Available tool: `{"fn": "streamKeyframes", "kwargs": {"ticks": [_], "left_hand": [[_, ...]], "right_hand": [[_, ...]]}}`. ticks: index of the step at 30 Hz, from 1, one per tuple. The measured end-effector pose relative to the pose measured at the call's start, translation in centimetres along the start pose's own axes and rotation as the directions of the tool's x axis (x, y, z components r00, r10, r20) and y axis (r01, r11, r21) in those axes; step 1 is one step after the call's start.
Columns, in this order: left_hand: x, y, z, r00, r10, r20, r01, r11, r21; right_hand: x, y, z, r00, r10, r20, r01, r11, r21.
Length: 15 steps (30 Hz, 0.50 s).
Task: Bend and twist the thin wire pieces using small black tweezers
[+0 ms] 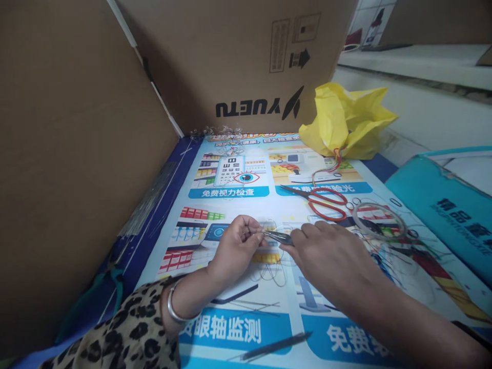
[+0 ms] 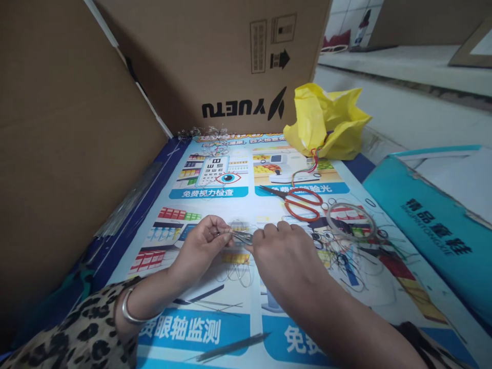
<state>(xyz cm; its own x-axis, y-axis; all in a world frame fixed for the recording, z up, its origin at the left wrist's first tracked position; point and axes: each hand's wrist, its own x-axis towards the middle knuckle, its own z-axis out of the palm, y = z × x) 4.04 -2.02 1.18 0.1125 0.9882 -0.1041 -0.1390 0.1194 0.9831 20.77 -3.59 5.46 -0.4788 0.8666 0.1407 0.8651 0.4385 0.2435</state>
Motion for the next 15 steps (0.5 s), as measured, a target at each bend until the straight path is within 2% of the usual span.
{"fn": "streamKeyframes", "kwargs": {"ticks": [10, 15], "left_hand": [[-0.15, 0.25, 0.23, 0.999, -0.016, -0.046, 0.018, 0.999, 0.035], [-0.06, 0.16, 0.02, 0.999, -0.017, -0.031, 0.018, 0.999, 0.041]], "right_hand": [[-0.27, -0.48, 0.04, 1.0, -0.013, 0.003, 0.013, 0.999, -0.045], [-0.27, -0.53, 0.09, 1.0, -0.004, 0.008, 0.004, 0.999, -0.041]]}}
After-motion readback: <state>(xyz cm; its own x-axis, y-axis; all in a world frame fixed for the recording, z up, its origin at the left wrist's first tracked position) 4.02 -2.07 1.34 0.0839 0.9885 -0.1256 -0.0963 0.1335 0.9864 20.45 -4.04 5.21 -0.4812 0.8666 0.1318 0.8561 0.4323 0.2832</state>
